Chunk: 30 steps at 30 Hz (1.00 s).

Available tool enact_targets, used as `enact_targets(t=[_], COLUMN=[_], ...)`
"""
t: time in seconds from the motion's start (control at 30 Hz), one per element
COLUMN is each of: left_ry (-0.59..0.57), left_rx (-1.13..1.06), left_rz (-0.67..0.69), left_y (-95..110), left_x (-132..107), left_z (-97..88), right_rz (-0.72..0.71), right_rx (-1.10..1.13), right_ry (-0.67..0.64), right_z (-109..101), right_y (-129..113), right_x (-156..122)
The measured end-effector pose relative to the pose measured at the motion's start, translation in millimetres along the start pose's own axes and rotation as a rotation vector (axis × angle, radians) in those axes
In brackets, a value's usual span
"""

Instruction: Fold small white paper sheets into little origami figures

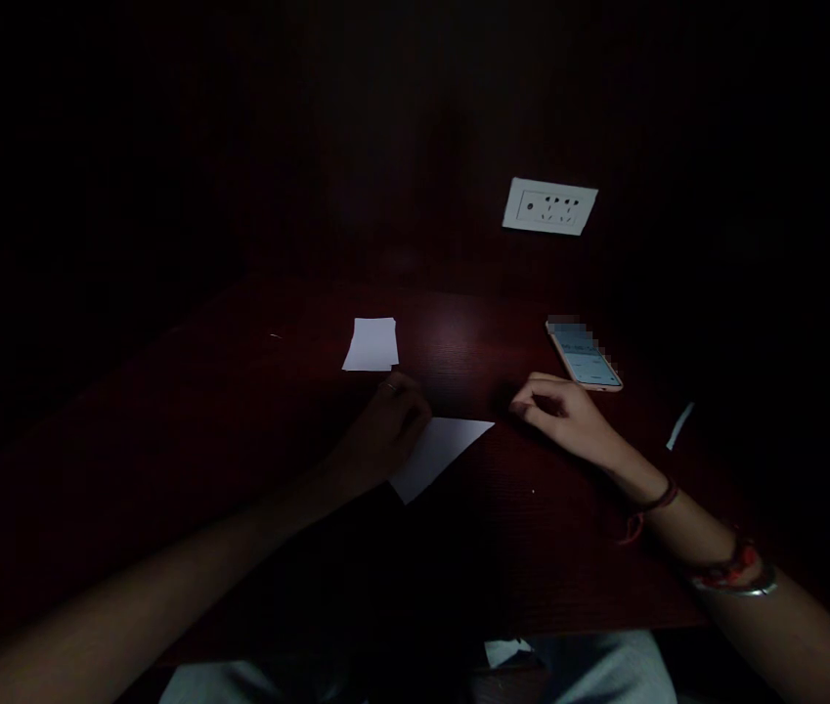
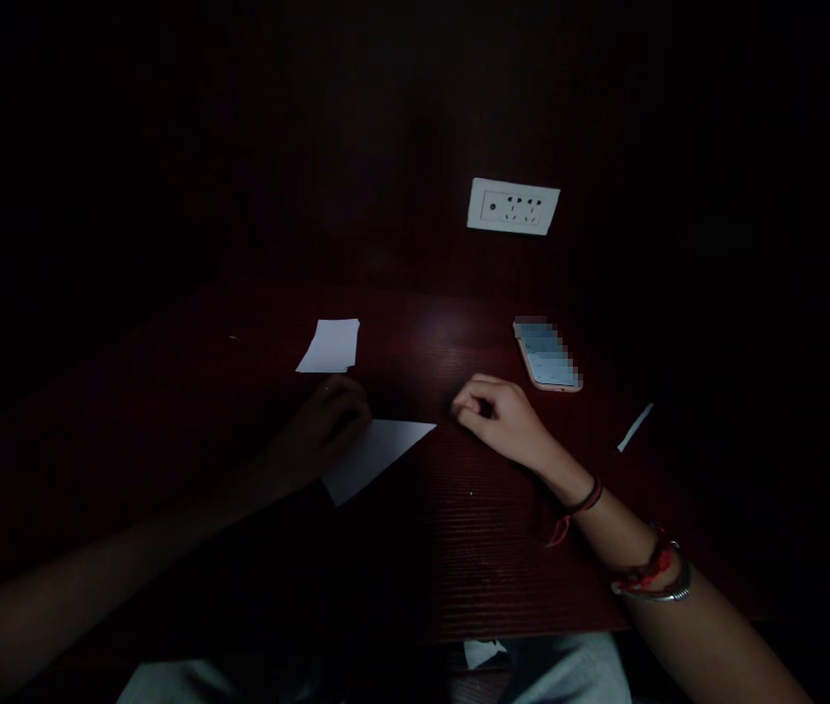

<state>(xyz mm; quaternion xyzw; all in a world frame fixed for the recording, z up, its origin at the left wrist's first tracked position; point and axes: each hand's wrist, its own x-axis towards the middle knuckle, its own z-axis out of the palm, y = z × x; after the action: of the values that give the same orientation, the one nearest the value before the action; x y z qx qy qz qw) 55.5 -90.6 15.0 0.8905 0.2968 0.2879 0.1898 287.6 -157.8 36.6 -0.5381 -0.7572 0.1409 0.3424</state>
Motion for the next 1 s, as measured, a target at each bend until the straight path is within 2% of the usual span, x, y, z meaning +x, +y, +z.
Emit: enact_targets(t=[0.1,0.17,0.33,0.43,0.6,0.67,0.77,0.87,0.93,1.0], left_ry=[-0.021,-0.011,-0.002,0.0,-0.033,-0.035,-0.035,-0.09,-0.107,-0.088], left_rx=[-0.011,-0.016,-0.019,-0.026,-0.016,0.016,0.089,0.116,0.131,0.174], left_rz=[0.065,0.077,0.055,0.059,0.117,0.088,-0.044,-0.141,-0.149,-0.122], left_y=[7.5,10.3,8.1,8.3,14.1,14.0,10.0,6.5,6.4,8.1], left_x=[-1.9,-3.0,-2.7,-0.7,1.0,0.2,-2.1,-3.8,-4.1,-4.5], left_z=[5.0,6.1,5.1,8.0,12.4,10.3,4.7,1.1,1.9,4.9], right_rz=[-0.049,-0.003,0.14,0.125,0.047,0.073,0.165,0.244,0.224,0.146], right_rx=[0.075,0.135,0.248,0.237,0.128,0.088,0.03,-0.019,-0.044,-0.068], right_ry=[-0.124,-0.18,-0.111,-0.138,-0.231,-0.196,-0.111,-0.087,-0.121,-0.184], right_z=[7.8,10.3,6.4,8.5,22.1,25.3,25.8,24.5,23.9,23.8], right_y=[-7.2,-6.6,7.0,2.9,-18.8,-20.2,-13.1,-6.1,-5.7,-7.7], right_x=[-0.7,-1.4,-1.5,-0.9,-1.7,-2.5,-3.7,-4.6,-5.2,-6.0])
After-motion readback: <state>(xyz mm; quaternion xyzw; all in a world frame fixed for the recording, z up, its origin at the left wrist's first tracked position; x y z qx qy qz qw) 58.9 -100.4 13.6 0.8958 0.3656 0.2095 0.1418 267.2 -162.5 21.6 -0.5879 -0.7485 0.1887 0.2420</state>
